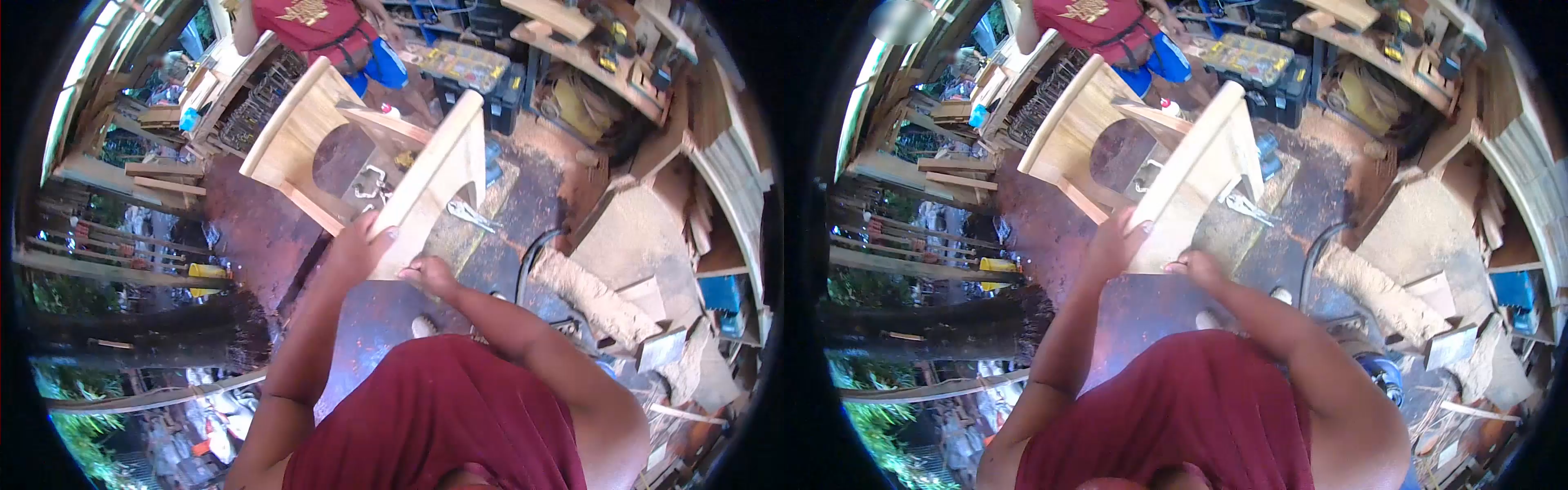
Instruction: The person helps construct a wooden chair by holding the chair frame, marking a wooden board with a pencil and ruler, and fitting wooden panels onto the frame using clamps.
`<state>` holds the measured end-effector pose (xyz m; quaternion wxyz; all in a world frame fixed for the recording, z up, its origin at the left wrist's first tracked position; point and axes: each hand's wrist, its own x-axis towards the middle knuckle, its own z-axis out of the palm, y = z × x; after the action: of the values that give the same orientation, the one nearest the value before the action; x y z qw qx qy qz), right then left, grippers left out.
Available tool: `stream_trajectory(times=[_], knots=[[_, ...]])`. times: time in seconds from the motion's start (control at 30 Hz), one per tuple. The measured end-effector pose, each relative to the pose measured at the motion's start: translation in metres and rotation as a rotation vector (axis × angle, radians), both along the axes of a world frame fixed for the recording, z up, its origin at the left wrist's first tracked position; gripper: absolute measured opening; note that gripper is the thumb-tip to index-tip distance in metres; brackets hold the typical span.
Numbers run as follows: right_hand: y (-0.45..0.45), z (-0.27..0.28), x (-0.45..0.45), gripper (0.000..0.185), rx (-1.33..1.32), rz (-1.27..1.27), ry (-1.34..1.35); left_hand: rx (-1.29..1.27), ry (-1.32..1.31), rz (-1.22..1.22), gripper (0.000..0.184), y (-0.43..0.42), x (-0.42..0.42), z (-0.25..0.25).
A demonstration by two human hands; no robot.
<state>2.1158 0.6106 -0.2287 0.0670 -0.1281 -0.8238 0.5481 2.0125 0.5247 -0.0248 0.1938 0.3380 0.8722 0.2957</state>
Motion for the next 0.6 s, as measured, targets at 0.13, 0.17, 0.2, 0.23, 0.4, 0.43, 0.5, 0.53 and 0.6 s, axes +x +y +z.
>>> stream_trajectory(times=[0.13,0.17,0.2,0.23,0.4,0.43,0.5,0.53,0.6], knots=[[-0.001,-0.083,0.009,0.032,0.2,-0.016,-0.082,0.197,-0.033,-0.064,0.049,-0.013,-0.005,-0.008],[0.008,-0.105,0.026,0.029,0.311,-0.042,-0.142,0.248,0.015,-0.104,0.051,-0.014,-0.007,-0.009],[0.015,-0.119,0.052,0.029,0.317,-0.071,-0.184,0.319,0.066,-0.169,0.05,-0.016,-0.003,0.002],[0.02,-0.129,0.082,0.028,0.317,-0.106,-0.229,0.351,0.048,-0.222,0.05,-0.019,-0.003,0.0],[0.019,-0.098,0.218,0.03,0.295,-0.305,-0.718,0.541,0.212,-0.376,0.044,-0.027,-0.009,-0.006],[0.01,-0.067,0.236,0.027,0.334,-0.333,-0.732,0.563,0.251,-0.377,0.043,-0.027,-0.009,-0.007],[0.019,-0.14,0.302,0.026,0.458,-0.282,-0.709,0.589,0.238,-0.406,0.043,-0.029,-0.007,-0.004],[0.022,-0.176,0.335,0.026,0.521,-0.258,-0.697,0.584,0.244,-0.402,0.043,-0.029,-0.007,-0.007],[-0.016,-0.046,0.305,0.023,0.789,-0.074,-0.941,0.579,0.263,-0.386,0.042,-0.028,-0.01,-0.007]])
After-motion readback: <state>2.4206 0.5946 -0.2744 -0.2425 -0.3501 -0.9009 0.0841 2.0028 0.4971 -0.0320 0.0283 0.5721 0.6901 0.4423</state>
